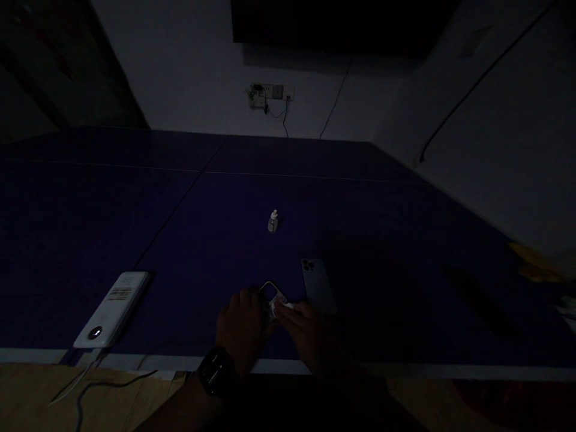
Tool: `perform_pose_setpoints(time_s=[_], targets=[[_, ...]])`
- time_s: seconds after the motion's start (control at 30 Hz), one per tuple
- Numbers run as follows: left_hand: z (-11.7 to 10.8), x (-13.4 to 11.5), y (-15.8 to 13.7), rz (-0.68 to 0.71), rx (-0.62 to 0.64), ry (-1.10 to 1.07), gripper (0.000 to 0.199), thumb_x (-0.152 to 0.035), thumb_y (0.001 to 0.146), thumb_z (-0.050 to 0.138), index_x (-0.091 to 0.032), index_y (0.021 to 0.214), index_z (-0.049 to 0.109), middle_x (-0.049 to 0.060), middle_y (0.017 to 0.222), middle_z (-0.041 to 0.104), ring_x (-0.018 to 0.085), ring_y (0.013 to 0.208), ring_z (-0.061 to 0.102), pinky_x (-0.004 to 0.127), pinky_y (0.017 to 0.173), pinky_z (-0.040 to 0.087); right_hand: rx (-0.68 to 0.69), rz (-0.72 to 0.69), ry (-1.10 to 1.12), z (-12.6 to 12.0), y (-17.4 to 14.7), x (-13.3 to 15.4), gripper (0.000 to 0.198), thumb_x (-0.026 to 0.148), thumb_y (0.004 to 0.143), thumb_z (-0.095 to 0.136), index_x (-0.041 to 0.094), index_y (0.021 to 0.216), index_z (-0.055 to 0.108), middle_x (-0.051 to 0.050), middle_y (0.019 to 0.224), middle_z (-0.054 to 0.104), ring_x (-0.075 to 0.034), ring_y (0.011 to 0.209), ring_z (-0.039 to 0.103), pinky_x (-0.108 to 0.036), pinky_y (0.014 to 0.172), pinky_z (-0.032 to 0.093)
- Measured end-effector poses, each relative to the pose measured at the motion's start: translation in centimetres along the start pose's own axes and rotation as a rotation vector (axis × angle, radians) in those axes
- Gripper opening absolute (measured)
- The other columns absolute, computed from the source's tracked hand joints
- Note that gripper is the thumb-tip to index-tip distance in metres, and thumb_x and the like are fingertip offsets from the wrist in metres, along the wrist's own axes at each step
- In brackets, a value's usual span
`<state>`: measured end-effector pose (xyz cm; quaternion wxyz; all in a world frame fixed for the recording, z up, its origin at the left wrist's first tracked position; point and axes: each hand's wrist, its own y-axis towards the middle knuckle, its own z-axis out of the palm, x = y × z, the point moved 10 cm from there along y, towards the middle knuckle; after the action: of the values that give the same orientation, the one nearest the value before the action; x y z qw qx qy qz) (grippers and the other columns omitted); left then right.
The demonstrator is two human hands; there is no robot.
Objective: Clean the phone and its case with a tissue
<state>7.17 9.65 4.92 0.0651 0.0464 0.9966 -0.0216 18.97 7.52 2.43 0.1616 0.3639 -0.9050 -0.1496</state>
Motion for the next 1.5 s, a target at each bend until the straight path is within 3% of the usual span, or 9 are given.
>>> perform_pose_setpoints(time_s=[0.17,0.3,0.47,0.57,0.63,0.73,0.97,1.33,1.5], targets=[[0.0,0.0,0.0,0.006,0.028,-0.004,0.052,-0.046,0.087,0.075,-0.014,0.124,0.058,0.015,0.111,0.064,0.035,0.102,0.063,0.044,0.083,0.053,-0.009,0.071,0.007,-0.2,0.5,-0.5,0.047,0.001,0.094,0.047,0.018,0.136,0.063,-0.01,0.134,0.068,-0.022,0.092,0.065,-0.037,0.079,0.06],[0.0,0.0,0.2,0.02,0.073,-0.01,0.05,-0.05,0.09,0.068,-0.015,0.125,0.059,0.016,0.115,0.065,0.034,0.105,0.064,0.043,0.083,0.053,0.008,0.015,0.154,-1.3,1.2,-0.4,0.047,0.002,0.095,0.044,0.02,0.132,0.066,-0.007,0.131,0.07,-0.02,0.096,0.067,-0.034,0.082,0.059],[-1.4,2.7,2.0,-0.068,0.145,-0.01,0.061,-0.066,0.083,0.067,-0.018,0.121,0.062,0.015,0.116,0.068,0.032,0.104,0.068,0.037,0.076,0.056,-0.275,0.122,0.18,-6.5,-0.4,-3.5,0.053,0.007,0.097,0.039,0.024,0.145,0.054,-0.008,0.136,0.067,-0.023,0.118,0.065,-0.043,0.096,0.055],[-2.8,6.4,4.3,-0.209,0.155,0.021,0.075,-0.081,0.087,0.043,-0.015,0.118,0.063,0.019,0.111,0.07,0.034,0.094,0.072,0.041,0.074,0.056,-0.37,0.245,0.205,-8.0,-2.2,-5.8,0.051,0.011,0.097,0.042,0.029,0.144,0.056,-0.006,0.135,0.068,-0.024,0.116,0.067,-0.044,0.092,0.057],[-3.5,8.5,5.9,-0.277,0.155,0.042,0.084,-0.084,0.086,0.038,-0.013,0.122,0.062,0.022,0.115,0.069,0.036,0.097,0.072,0.043,0.078,0.056,-0.378,0.282,0.214,-8.2,-3.0,-6.7,0.05,0.013,0.097,0.044,0.03,0.141,0.059,-0.005,0.132,0.07,-0.024,0.111,0.068,-0.044,0.089,0.058],[-3.6,10.6,8.2,-0.347,0.159,0.076,0.083,-0.081,0.086,0.044,-0.01,0.125,0.062,0.026,0.118,0.068,0.039,0.103,0.071,0.046,0.082,0.056,-0.358,0.291,0.212,-8.0,-3.6,-7.3,0.048,0.015,0.095,0.045,0.029,0.139,0.06,-0.006,0.13,0.071,-0.025,0.11,0.069,-0.045,0.089,0.059],[-3.0,13.3,11.4,-0.4,0.186,0.097,0.082,-0.079,0.087,0.044,-0.01,0.126,0.064,0.027,0.12,0.069,0.04,0.109,0.069,0.044,0.086,0.054,-0.351,0.23,0.192,-7.4,-3.8,-7.1,0.048,0.014,0.095,0.044,0.028,0.137,0.061,-0.007,0.131,0.07,-0.025,0.111,0.07,-0.045,0.09,0.058],[-2.6,13.0,11.5,-0.393,0.178,0.105,0.082,-0.08,0.088,0.041,-0.01,0.123,0.067,0.026,0.12,0.07,0.04,0.107,0.07,0.045,0.084,0.055,-0.363,0.199,0.2,-7.7,-3.6,-6.8,0.048,0.01,0.095,0.044,0.028,0.136,0.062,-0.006,0.129,0.071,-0.023,0.114,0.069,-0.044,0.092,0.056],[-3.3,13.3,11.2,-0.397,0.166,0.085,0.085,-0.083,0.083,0.045,-0.008,0.117,0.069,0.027,0.116,0.07,0.041,0.106,0.069,0.046,0.083,0.055,-0.324,0.25,0.198,-8.5,-3.9,-8.6,0.049,0.012,0.094,0.044,0.029,0.138,0.061,-0.006,0.131,0.07,-0.024,0.115,0.068,-0.045,0.093,0.056]])
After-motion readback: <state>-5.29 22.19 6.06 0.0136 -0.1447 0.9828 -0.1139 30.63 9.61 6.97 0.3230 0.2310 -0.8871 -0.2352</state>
